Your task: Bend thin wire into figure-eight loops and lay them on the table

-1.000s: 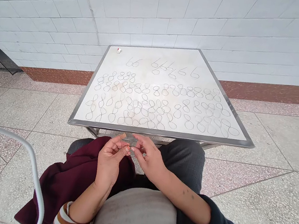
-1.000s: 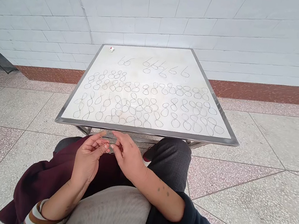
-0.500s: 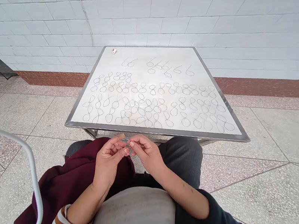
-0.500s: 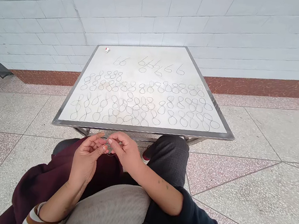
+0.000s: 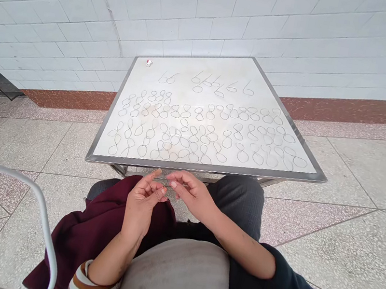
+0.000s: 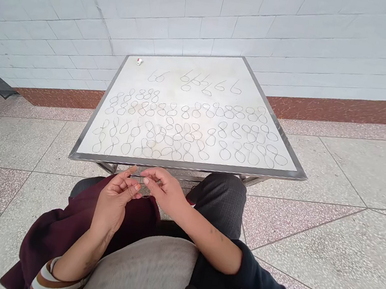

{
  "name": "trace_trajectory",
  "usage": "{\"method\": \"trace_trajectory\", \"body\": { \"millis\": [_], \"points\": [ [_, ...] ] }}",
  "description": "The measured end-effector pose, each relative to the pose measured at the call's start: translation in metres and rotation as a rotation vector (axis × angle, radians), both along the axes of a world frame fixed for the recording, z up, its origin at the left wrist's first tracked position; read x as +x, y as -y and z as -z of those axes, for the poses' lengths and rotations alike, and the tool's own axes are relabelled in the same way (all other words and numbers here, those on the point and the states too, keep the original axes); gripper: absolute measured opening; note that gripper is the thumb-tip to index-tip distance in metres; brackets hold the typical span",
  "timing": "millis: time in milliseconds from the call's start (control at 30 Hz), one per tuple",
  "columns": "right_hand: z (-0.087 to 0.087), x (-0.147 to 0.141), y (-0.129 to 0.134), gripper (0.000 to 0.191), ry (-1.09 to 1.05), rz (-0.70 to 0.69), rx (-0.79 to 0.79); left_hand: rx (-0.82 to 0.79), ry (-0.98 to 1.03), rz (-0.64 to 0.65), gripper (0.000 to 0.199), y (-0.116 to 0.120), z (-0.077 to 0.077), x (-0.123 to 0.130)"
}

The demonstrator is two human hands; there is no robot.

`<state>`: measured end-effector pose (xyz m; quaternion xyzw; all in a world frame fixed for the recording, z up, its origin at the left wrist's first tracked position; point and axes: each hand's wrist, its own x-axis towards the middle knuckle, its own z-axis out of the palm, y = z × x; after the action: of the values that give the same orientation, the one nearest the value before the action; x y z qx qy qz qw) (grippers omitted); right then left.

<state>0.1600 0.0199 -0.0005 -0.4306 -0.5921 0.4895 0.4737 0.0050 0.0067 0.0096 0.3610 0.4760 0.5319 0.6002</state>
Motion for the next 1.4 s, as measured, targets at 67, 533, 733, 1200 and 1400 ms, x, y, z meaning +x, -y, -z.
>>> {"method": "trace_trajectory", "body": {
  "millis": [67,533,733,1200,1400],
  "points": [
    [0.0017,0.0,0.0009,0.011,0.117,0.019,0.136,-0.028,0.009,-0.019,0.046,-0.0005,-0.0006,-0.0001],
    [0.0059,0.0009,0.003,0.018,0.28,0.086,0.349,-0.047,0.103,0.01,0.04,0.0004,-0.0009,0.001],
    [0.0047,0.0009,0.003,0.017,0.269,0.079,0.35,-0.066,0.12,0.014,0.039,-0.0004,-0.0004,0.0001],
    [0.0031,0.004,0.0032,0.016,0.363,0.036,0.482,-0.069,0.072,-0.003,0.042,0.0009,-0.0032,-0.0007],
    [0.0064,0.0013,0.0065,0.015,0.463,0.11,0.573,-0.01,0.003,-0.015,0.04,0.0014,-0.0014,-0.0005]
  ]
}}
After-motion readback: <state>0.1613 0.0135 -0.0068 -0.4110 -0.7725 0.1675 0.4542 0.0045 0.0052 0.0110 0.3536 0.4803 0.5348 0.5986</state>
